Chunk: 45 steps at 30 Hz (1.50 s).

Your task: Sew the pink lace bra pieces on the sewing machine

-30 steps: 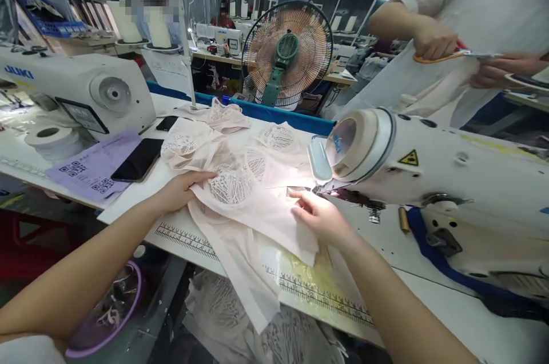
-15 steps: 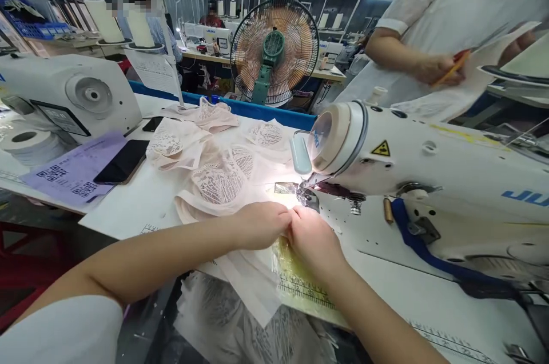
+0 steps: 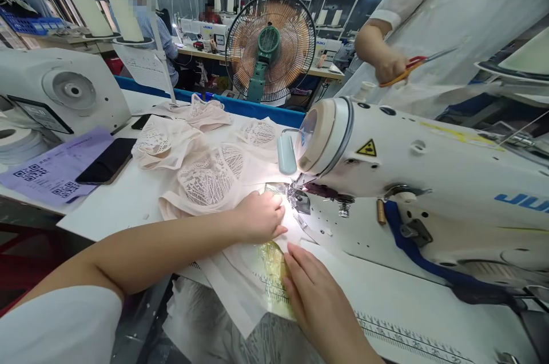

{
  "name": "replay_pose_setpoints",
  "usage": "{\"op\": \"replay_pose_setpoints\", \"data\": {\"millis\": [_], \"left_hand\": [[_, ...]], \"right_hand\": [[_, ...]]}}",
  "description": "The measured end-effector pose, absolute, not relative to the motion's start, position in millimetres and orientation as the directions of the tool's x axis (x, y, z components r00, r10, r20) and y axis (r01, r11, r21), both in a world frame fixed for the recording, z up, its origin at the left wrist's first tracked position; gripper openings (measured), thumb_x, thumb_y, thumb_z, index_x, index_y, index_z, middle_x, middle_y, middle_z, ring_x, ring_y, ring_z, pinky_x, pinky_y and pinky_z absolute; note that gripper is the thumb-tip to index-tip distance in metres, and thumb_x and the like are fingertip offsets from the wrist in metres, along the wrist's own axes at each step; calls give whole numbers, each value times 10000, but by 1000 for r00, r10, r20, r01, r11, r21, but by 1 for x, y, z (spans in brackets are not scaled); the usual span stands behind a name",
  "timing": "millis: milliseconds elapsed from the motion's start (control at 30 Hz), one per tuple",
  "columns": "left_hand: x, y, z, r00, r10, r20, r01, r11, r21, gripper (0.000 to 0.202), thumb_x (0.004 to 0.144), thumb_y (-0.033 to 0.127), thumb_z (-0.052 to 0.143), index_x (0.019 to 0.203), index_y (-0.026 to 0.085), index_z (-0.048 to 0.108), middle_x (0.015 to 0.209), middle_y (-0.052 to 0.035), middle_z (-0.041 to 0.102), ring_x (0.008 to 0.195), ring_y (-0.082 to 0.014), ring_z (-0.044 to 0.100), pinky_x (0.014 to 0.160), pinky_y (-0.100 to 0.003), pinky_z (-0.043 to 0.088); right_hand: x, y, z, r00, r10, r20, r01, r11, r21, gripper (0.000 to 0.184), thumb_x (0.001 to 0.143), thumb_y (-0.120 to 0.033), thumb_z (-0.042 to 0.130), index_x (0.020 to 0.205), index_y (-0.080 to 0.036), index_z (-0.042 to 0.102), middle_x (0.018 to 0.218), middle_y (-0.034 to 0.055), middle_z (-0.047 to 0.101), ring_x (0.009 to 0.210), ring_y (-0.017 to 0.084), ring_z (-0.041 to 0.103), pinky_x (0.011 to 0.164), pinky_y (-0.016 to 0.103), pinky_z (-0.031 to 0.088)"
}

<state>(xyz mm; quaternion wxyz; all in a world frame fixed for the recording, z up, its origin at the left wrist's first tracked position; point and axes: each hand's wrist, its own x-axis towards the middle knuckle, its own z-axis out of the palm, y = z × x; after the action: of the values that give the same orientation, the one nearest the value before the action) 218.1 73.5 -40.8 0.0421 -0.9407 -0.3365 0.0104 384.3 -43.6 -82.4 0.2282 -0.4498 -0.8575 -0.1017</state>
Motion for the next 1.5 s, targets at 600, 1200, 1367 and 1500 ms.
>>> {"op": "replay_pose_setpoints", "data": {"millis": [600, 1200, 1367, 1500], "left_hand": [[224, 101, -32, 767, 639, 58, 641, -767, -30, 256, 894, 314, 469, 946, 129, 638, 1008, -119, 606, 971, -254, 543, 734, -362, 425], [195, 94, -42, 910, 407, 73, 405, -913, 48, 280, 876, 106, 436, 1115, 132, 580, 1169, -95, 617, 940, -195, 534, 838, -298, 454], [195, 106, -41, 903, 425, 70, 423, -905, 41, 305, 890, 122, 433, 1155, 150, 582, 1199, -108, 606, 1006, -208, 544, 816, -303, 467], [198, 117, -41, 894, 446, 39, 446, -895, 20, 268, 893, 123, 433, 1084, 170, 616, 1140, -101, 626, 995, -200, 558, 781, -294, 472]], "right_hand": [[376, -19, -80, -471, 773, 425, 847, 531, -28, 338, 918, -208, 396, 1110, -30, 609, 1202, 219, 622, 1131, 309, 591, 901, 454, 551], [372, -13, -82, -447, 803, 393, 842, 526, -117, 351, 912, -229, 392, 1157, -54, 573, 1257, 206, 593, 1185, 292, 554, 952, 464, 514], [383, -26, -78, -442, 788, 429, 831, 539, -135, 323, 914, -226, 395, 1131, -85, 588, 1250, 196, 604, 1164, 280, 576, 900, 448, 551], [389, -36, -73, -450, 796, 405, 823, 546, -159, 303, 916, -230, 416, 1145, -122, 584, 1268, 174, 598, 1169, 260, 575, 893, 414, 559]]}}
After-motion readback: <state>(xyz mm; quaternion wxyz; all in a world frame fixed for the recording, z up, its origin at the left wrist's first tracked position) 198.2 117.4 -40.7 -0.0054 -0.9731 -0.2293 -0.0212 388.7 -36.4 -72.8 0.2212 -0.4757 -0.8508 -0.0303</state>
